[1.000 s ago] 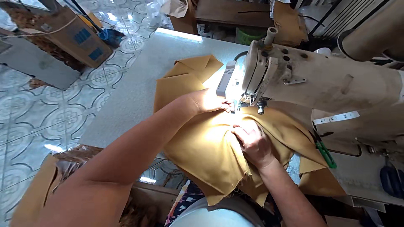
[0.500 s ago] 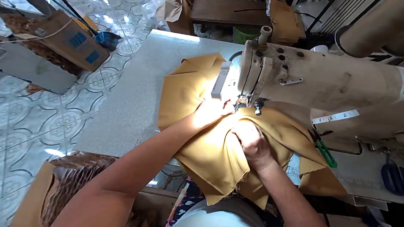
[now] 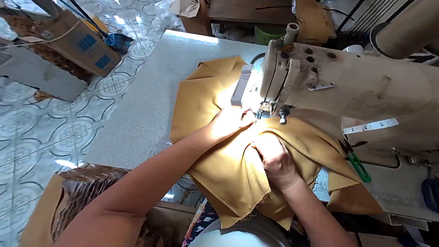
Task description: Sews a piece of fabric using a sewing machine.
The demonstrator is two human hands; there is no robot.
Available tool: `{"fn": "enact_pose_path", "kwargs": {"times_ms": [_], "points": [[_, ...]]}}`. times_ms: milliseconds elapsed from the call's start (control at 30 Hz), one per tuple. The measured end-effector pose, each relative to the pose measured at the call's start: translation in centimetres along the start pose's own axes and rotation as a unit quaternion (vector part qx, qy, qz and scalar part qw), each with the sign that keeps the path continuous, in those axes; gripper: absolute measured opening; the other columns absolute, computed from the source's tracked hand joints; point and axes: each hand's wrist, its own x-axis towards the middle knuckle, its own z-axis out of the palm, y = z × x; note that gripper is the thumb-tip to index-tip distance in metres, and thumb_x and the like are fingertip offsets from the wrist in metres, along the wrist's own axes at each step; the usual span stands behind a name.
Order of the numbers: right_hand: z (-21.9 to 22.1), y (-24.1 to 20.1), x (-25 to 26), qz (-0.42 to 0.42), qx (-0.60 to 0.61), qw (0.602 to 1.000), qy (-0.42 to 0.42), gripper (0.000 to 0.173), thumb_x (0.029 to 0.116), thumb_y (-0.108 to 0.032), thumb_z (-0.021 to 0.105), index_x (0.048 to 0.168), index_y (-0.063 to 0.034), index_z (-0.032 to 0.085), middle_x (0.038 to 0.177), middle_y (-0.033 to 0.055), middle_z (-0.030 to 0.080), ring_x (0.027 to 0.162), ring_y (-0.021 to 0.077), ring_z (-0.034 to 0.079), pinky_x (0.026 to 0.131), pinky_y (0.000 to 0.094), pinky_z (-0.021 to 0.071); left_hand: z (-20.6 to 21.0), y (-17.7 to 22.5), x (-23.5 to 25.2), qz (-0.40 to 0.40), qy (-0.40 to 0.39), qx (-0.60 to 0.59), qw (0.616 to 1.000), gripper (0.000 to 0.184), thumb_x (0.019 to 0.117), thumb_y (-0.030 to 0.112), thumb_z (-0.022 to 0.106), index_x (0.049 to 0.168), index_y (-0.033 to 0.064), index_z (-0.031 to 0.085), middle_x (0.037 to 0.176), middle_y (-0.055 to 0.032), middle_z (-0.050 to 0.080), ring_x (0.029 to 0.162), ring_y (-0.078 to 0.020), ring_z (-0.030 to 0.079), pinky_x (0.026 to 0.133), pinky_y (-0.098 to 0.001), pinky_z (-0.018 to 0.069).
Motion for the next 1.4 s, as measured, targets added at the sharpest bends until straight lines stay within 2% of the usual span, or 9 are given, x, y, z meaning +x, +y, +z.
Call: {"fn": "enact_pose_path", "kwargs": {"times_ms": [267, 700, 833, 967, 1067, 1167, 1233, 1300, 1400], "points": [[0.1, 0.0, -0.1, 0.01, 0.006, 1.0, -0.003, 0.02, 0.0992, -0.017, 0.06, 0.099, -0.0115, 0.079, 0.1, 0.0083, 0.077, 0.099, 0.0255, 0.072, 0.087, 0.0394, 0.0588, 0.5, -0.9, 0.2, 0.056, 0.004, 0.02, 0.998, 0.025, 0.0993, 0.035, 0.061, 0.104, 0.0139, 0.074, 0.086, -0.0019, 0.072, 0.083, -0.0154, 0.069, 0.076, -0.0426, 0.055], [0.0, 0.0, 0.0, 0.003, 0.002, 1.0, -0.007, 0.021, 0.0997, -0.016, 0.059, 0.099, -0.0103, 0.079, 0.099, 0.0085, 0.077, 0.101, 0.026, 0.072, 0.089, 0.0395, 0.0584, -1.6, 2.9, 1.7, -0.071, -0.121, 0.125, 0.982, 0.035, 0.0991, 0.037, 0.066, 0.105, 0.0034, 0.069, 0.087, -0.0155, 0.069, 0.089, -0.0346, 0.068, 0.08, -0.0566, 0.0512], [-0.2, -0.1, 0.2, 0.004, -0.004, 1.0, -0.017, 0.022, 0.0994, -0.015, 0.058, 0.099, -0.0104, 0.079, 0.099, 0.0082, 0.077, 0.1, 0.0257, 0.072, 0.088, 0.0396, 0.0585, -1.8, 3.9, 2.2, -0.107, -0.152, 0.153, 0.971, 0.035, 0.0992, 0.04, 0.066, 0.106, 0.0055, 0.071, 0.094, -0.0143, 0.071, 0.099, -0.0334, 0.068, 0.103, -0.0627, 0.0391], [-0.3, -0.1, 0.3, 0.001, -0.005, 1.0, -0.031, 0.023, 0.1006, -0.016, 0.056, 0.1, -0.0098, 0.078, 0.1, 0.0086, 0.076, 0.101, 0.0258, 0.072, 0.089, 0.04, 0.0578, -1.4, 3.9, 2.2, -0.092, -0.135, 0.181, 0.97, 0.039, 0.0987, 0.04, 0.066, 0.121, 0.0082, 0.068, 0.113, -0.0169, 0.07, 0.117, -0.0369, 0.063, 0.112, -0.0669, 0.0302], [-0.4, -0.2, 0.3, 0.005, -0.008, 0.999, -0.036, 0.023, 0.1004, -0.015, 0.056, 0.101, -0.0101, 0.078, 0.101, 0.0086, 0.076, 0.102, 0.0262, 0.072, 0.089, 0.0409, 0.0579, -0.8, 3.1, 1.6, -0.062, -0.098, 0.154, 0.981, 0.023, 0.0986, 0.034, 0.067, 0.107, 0.0131, 0.074, 0.103, -0.0117, 0.072, 0.109, -0.0336, 0.066, 0.105, -0.0651, 0.0379], [-0.4, -0.3, 0.4, 0.005, -0.007, 0.999, -0.034, 0.022, 0.1002, -0.014, 0.056, 0.1, -0.0095, 0.078, 0.101, 0.0082, 0.077, 0.102, 0.0258, 0.072, 0.088, 0.0406, 0.0581, 0.2, 3.1, 0.1, -0.007, -0.03, 0.161, 0.987, 0.015, 0.0994, 0.027, 0.066, 0.103, 0.0158, 0.076, 0.109, -0.0113, 0.071, 0.112, -0.0361, 0.065, 0.11, -0.074, 0.0268], [-0.5, -0.4, 0.4, 0.002, -0.011, 0.999, -0.033, 0.02, 0.0993, -0.011, 0.056, 0.097, -0.0087, 0.076, 0.1, 0.0085, 0.076, 0.101, 0.0259, 0.072, 0.087, 0.0407, 0.0585, 0.8, 3.8, -0.4, 0.009, 0.001, 0.204, 0.979, 0.016, 0.1007, 0.022, 0.062, 0.102, 0.0131, 0.075, 0.116, -0.0133, 0.07, 0.11, -0.0382, 0.066, 0.106, -0.0737, 0.0337], [-0.6, -0.5, 0.5, -0.004, -0.014, 0.999, -0.036, 0.018, 0.0979, -0.007, 0.055, 0.094, -0.0058, 0.073, 0.094, 0.0115, 0.073, 0.097, 0.0296, 0.071, 0.081, 0.0433, 0.0585, 1.4, 4.3, -1.2, 0.042, 0.028, 0.2, 0.978, 0.019, 0.101, 0.012, 0.057, 0.101, 0.0059, 0.075, 0.115, -0.0153, 0.07, 0.105, -0.0365, 0.067, 0.09, -0.0598, 0.0505], [-0.7, -0.7, 0.6, -0.006, -0.017, 0.999, -0.039, 0.017, 0.0964, -0.005, 0.056, 0.093, -0.0042, 0.073, 0.091, 0.013, 0.072, 0.094, 0.0314, 0.071, 0.079, 0.0445, 0.0588, 1.3, 5.1, -2.6, 0.051, -0.011, 0.214, 0.975, 0.021, 0.0978, 0.002, 0.055, 0.111, 0.0002, 0.072, 0.114, -0.0178, 0.068, 0.11, -0.0358, 0.065, 0.091, -0.0521, 0.0525]]}}
